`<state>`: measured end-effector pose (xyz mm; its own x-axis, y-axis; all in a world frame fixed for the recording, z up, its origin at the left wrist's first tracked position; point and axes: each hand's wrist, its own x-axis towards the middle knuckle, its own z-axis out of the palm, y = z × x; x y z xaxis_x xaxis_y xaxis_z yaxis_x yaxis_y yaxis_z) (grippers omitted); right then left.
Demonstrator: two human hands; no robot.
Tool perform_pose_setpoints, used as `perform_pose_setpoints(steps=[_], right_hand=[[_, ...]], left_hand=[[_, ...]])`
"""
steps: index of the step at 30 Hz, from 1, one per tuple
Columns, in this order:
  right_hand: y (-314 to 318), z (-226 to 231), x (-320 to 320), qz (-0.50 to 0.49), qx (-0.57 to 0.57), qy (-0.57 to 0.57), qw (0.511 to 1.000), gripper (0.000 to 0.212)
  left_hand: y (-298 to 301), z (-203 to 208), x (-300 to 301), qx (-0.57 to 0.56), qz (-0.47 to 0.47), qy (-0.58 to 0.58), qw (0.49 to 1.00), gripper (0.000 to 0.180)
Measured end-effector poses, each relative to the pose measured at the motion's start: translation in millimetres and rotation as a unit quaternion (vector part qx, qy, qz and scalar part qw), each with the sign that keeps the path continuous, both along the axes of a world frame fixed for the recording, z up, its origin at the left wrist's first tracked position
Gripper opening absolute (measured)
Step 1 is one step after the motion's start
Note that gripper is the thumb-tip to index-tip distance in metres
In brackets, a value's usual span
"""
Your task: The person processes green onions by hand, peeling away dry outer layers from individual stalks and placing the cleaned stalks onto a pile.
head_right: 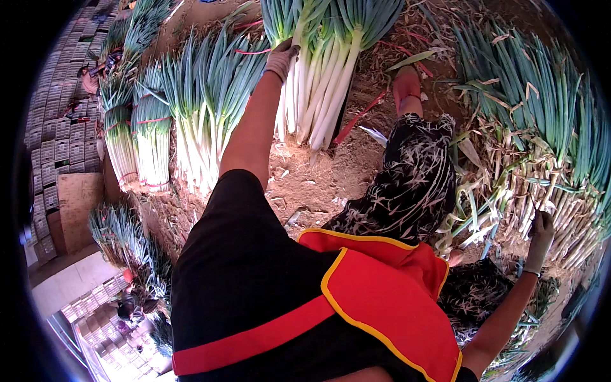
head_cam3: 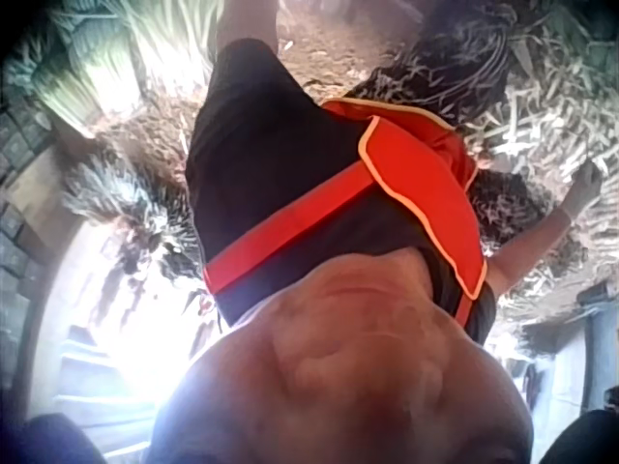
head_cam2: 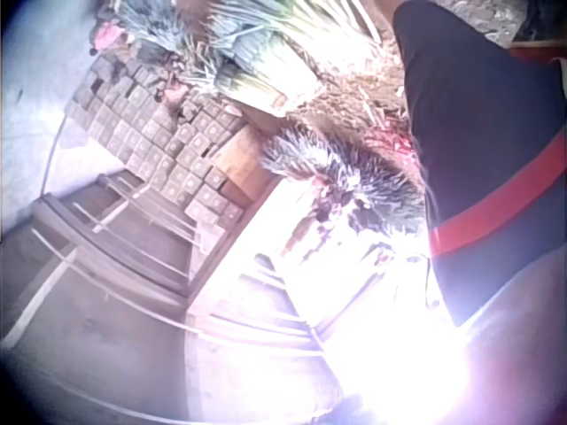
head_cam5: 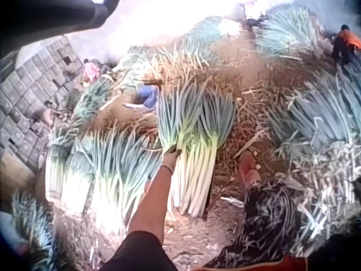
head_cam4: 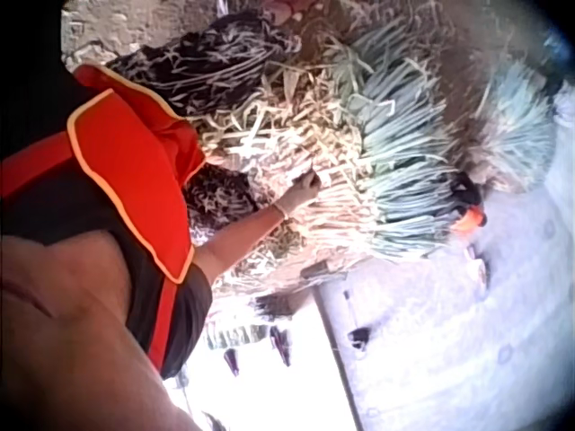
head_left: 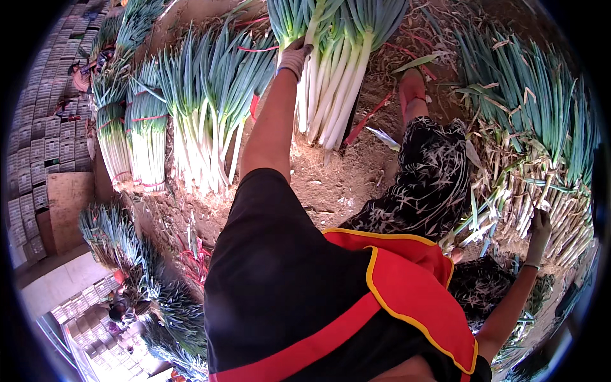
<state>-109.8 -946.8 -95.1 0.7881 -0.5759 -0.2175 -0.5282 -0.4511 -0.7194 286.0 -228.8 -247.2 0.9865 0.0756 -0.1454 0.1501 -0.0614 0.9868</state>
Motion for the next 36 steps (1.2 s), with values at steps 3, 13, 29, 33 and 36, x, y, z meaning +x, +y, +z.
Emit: perform_pose_setpoints(steps=[3,13,29,33,36], right_hand=[[4,-7,9,0.024,0.031,-0.013,0.999,0.026],[25,-5,13,0.020,0.029,-0.003,0.999,0.016],[49,7,29,0.006,0.066,0.023,0.998,0.016],[39,2,28,0.019,0.081,0.003,0.997,0.017],[38,10,25,0.046,0.057,-0.002,0.997,0.022]], left_hand=[[4,-17,7,0.042,0.032,-0.002,0.999,0.051],[-55,-21,-60,0.237,0.095,0.049,0.966,0.055],[-94,-30,-73,0.615,-0.037,0.112,0.780,0.082],[-88,-30,-72,0.586,-0.046,0.083,0.805,0.080],[-75,-13,-68,0.542,-0.081,0.093,0.831,0.069]])
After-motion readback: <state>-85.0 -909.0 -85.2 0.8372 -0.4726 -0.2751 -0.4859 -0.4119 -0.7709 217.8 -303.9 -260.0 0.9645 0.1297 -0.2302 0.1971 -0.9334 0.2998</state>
